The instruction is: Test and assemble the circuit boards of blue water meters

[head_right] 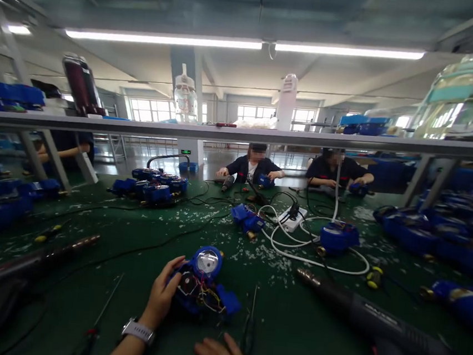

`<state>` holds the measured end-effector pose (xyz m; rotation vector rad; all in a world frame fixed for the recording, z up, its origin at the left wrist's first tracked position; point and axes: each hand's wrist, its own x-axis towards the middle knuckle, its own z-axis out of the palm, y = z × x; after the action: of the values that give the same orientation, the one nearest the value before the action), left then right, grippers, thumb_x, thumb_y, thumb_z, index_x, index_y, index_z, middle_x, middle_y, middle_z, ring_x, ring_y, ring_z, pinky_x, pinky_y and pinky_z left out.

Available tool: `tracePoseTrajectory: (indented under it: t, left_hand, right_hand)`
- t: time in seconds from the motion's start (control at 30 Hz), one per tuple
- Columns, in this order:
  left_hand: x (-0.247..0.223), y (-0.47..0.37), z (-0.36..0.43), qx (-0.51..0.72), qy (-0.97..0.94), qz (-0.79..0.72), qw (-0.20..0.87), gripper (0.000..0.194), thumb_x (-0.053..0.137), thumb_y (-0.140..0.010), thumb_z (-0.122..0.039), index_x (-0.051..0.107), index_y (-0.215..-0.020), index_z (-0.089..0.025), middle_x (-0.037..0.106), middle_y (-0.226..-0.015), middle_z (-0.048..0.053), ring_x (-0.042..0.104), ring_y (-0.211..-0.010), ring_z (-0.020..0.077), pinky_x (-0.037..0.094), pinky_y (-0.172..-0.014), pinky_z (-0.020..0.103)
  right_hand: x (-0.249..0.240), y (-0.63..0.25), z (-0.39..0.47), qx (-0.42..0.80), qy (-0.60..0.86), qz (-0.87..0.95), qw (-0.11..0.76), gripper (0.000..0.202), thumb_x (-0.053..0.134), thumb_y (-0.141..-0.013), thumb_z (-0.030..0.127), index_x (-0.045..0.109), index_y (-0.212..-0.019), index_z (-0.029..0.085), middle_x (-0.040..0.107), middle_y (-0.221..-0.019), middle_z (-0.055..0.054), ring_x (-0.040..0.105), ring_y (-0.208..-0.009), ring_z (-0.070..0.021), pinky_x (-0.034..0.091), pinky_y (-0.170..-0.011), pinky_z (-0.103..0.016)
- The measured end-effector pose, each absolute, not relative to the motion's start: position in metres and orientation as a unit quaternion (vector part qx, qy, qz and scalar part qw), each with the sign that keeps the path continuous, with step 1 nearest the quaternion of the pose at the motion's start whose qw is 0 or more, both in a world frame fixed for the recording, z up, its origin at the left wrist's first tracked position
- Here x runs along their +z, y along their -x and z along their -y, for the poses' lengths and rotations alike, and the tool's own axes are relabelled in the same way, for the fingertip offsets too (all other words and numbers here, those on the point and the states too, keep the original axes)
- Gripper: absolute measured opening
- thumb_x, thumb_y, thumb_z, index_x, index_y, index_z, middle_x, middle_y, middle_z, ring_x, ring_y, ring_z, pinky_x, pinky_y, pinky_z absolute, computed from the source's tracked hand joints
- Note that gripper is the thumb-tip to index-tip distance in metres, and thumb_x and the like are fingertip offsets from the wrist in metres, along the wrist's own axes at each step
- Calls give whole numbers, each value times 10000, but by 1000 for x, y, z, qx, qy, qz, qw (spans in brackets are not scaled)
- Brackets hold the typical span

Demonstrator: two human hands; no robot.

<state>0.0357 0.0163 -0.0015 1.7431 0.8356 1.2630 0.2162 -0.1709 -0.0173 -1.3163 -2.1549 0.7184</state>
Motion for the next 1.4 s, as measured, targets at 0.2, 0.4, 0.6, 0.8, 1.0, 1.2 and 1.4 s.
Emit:
tracePoseTrajectory:
  t: [0.2,0.4,0.6,0.8,1.0,1.2,1.4]
  left_hand:
    - [-4,-36,-20,505,-695,-325,395,438,491,-883,-400,566,-1220,-132,661,-1194,137,618,-1136,271,505,-969,382]
    - [-12,-37,-26,503,-702,-349,364,420,506,-861,-433,610,-1170,-168,639,-1199,127,599,-1123,293,468,-997,460]
    - [-17,-36,-31,513,-698,-368,339,369,488,-876,-412,627,-1144,-201,619,-1229,108,542,-1198,291,404,-1057,487]
    - [-23,-31,-40,537,-635,-440,339,440,524,-863,-485,602,-1170,-179,529,-1325,142,441,-1306,340,329,-1110,544]
    - [-29,-32,-45,513,-614,-453,393,477,443,-921,-545,578,-1210,-191,657,-1157,120,622,-1105,290,509,-955,463]
    - [-27,-32,-36,469,-635,-447,422,542,332,-957,-574,514,-1305,-200,596,-1291,127,547,-1231,277,414,-1070,473]
    - [-26,-48,-20,428,-667,-425,437,549,343,-958,-555,460,-1365,-205,478,-1428,134,408,-1363,295,267,-1158,523]
  right_hand:
    - [29,-254,158,200,550,798,145,607,606,-923,450,382,-1472,320,324,-1514,-45,288,-1388,-279,98,-1152,-503]
    - [16,-288,115,145,594,777,148,536,539,-947,418,463,-1438,215,385,-1484,-107,288,-1385,-298,126,-1153,-509]
    - [-10,-335,76,39,672,705,222,387,569,-982,335,534,-1334,177,437,-1435,-123,341,-1347,-322,203,-1109,-592]
    - [-11,-335,89,-39,671,669,318,265,506,-1013,338,593,-1186,157,554,-1257,-118,495,-1196,-288,363,-1027,-536]
    - [-15,-290,131,56,580,754,303,298,504,-938,282,654,-1195,274,639,-1210,-59,562,-1150,-248,394,-1047,-439]
    - [-22,-301,106,79,657,640,390,441,425,-972,371,561,-1297,105,526,-1332,-205,430,-1280,-367,267,-1052,-640]
    - [-9,-263,118,147,612,637,445,628,608,-855,461,464,-1396,178,505,-1373,-131,456,-1265,-291,358,-1073,-452]
